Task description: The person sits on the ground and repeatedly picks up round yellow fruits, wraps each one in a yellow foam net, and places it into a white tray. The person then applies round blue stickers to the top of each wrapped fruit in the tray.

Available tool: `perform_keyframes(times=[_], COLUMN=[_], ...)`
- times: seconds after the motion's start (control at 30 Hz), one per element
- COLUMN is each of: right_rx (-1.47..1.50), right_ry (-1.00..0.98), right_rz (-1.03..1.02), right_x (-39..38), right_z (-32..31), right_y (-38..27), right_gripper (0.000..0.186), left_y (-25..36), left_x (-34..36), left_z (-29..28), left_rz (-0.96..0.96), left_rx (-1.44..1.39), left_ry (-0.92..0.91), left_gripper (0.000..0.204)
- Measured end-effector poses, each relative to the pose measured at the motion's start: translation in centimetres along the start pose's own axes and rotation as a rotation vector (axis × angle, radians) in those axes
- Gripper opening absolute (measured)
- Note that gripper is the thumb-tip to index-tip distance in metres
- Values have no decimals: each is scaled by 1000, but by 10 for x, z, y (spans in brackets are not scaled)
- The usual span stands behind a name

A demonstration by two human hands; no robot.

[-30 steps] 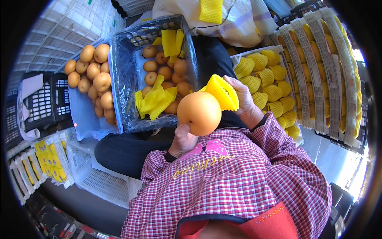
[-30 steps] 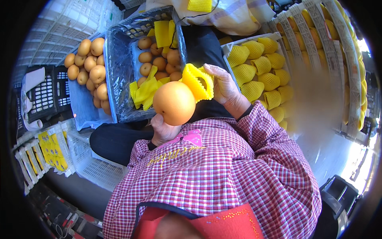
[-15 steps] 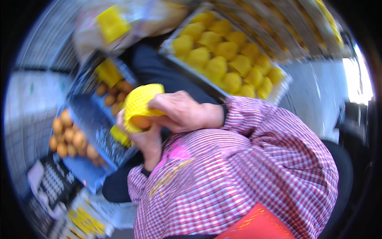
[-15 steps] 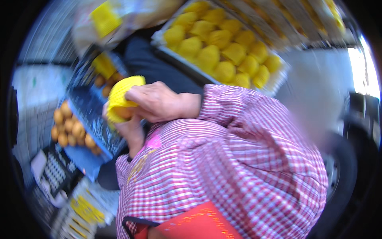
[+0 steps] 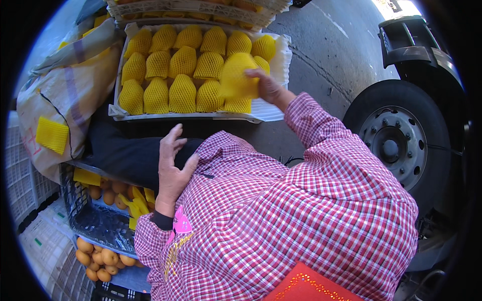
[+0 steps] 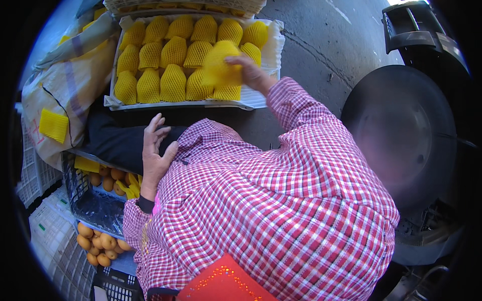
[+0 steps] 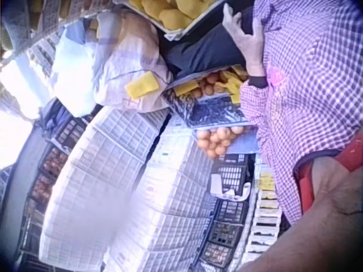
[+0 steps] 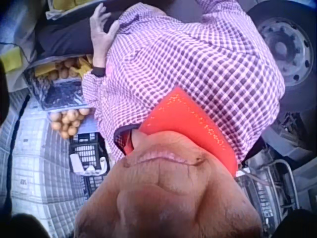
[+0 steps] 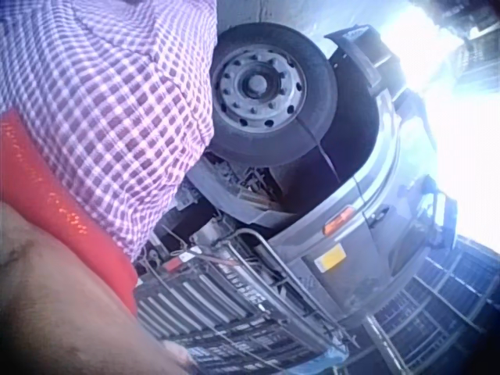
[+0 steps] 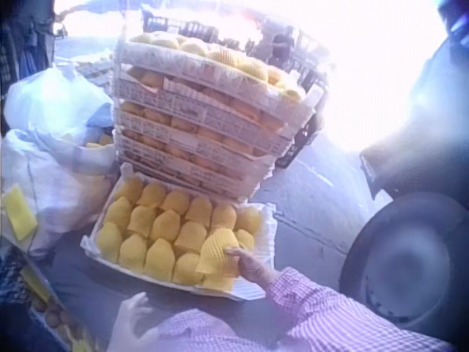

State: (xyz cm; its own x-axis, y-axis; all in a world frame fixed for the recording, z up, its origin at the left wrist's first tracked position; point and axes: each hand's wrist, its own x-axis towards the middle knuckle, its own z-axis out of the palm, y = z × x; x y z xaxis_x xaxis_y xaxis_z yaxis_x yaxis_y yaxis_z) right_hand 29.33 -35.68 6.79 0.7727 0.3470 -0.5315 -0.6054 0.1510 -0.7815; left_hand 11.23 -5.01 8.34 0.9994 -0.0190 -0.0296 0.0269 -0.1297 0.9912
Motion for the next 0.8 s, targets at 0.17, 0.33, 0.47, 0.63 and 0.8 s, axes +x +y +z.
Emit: perform_keyframes(times=[0.17, 0.33, 0.47, 0.63, 0.8], right_rx=[-196, -172, -303, -720, -876], right_ry=[168, 296, 223, 405, 522], right_rz=[145, 369, 404, 292, 269], right_x=[-5, 9, 10, 20, 26], right_z=[-137, -147, -140, -140, -119], right_y=[28, 76, 77, 97, 111], right_gripper=[64, 59, 63, 91, 97], left_y=[-17, -21, -24, -23, -27], left_x=[2, 4, 0, 5, 3], left_z=[-11, -13, -17, -24, -24], left_rz=[-279, -317, -338, -349, -352], left_rx=[-254, -243, -282, -334, -340], left_ry=[97, 95, 128, 134, 149], left_gripper=[47, 44, 42, 42, 41])
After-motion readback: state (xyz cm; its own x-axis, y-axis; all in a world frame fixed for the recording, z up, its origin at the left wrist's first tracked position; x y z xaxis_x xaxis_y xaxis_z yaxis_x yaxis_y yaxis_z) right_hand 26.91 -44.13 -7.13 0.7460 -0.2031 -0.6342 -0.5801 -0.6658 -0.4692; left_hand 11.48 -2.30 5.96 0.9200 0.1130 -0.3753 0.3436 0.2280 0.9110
